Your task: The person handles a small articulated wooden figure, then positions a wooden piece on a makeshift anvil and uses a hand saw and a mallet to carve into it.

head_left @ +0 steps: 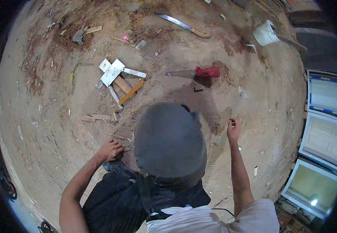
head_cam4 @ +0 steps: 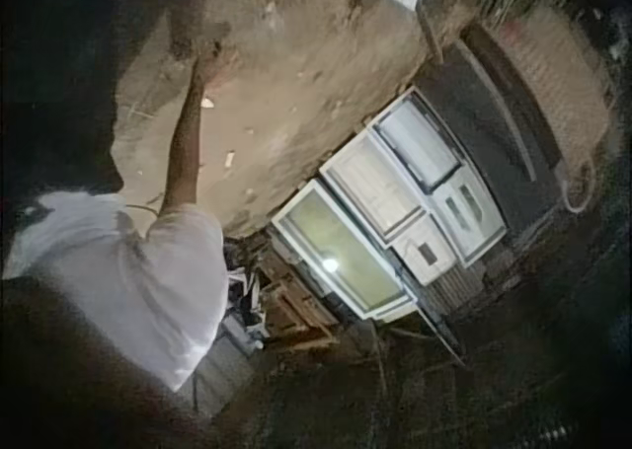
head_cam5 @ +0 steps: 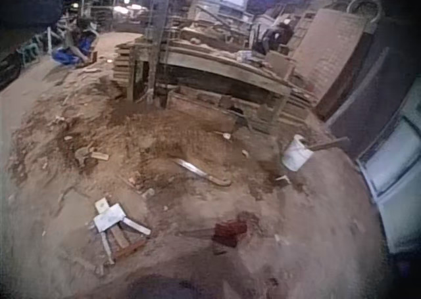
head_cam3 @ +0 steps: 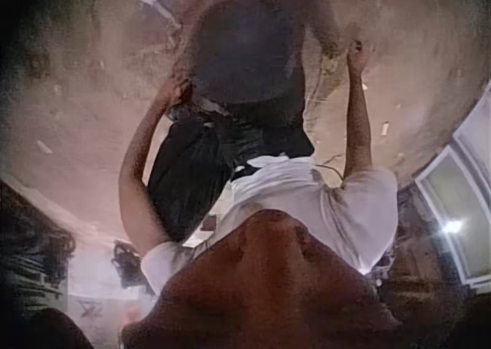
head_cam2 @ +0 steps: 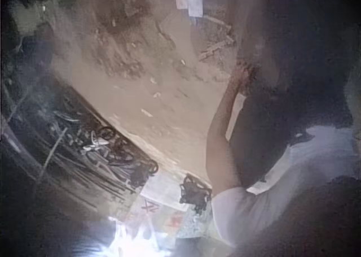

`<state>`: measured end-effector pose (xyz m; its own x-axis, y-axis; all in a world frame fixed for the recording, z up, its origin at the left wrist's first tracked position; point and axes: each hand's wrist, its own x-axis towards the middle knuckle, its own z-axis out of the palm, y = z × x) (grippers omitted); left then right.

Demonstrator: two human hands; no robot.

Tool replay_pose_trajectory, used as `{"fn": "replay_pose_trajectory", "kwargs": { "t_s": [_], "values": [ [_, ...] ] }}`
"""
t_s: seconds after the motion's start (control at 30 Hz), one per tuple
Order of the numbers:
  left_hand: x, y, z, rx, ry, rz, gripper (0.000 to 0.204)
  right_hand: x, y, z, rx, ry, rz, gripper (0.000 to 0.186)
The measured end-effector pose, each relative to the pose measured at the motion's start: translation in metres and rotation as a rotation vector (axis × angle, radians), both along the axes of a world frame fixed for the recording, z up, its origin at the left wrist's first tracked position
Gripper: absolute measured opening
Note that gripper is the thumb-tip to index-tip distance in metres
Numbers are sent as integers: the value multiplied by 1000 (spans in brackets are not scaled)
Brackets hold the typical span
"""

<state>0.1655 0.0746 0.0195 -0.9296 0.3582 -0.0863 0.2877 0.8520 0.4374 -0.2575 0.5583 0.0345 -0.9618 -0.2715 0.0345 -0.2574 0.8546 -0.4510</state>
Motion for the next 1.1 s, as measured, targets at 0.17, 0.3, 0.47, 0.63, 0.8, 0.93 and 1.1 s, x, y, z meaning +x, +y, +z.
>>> {"fn": "replay_pose_trajectory", "kwargs": {
  "t_s": [0.17,0.3,0.47,0.63,0.8,0.93,1.1],
  "values": [
    [-6,9,5,218,-79,74,35,3,-14,-8,-73,16,20,10],
    [8,5,-12,-82,3,-89,35,12,-54,0,-100,-45,66,13],
    [0,8,-5,-93,-99,-81,35,36,-98,6,-228,-139,84,19],
    [-2,3,-3,-86,-56,-161,35,71,-130,10,-273,-265,141,21],
    [-12,-2,-1,-40,79,-264,33,99,-134,18,-321,-324,208,21],
    [-14,-3,-6,-52,15,-293,35,123,-126,21,-341,-361,229,21],
    [-31,-10,-2,-110,-43,-182,41,146,-109,22,-368,-388,230,21]
  ]
}}
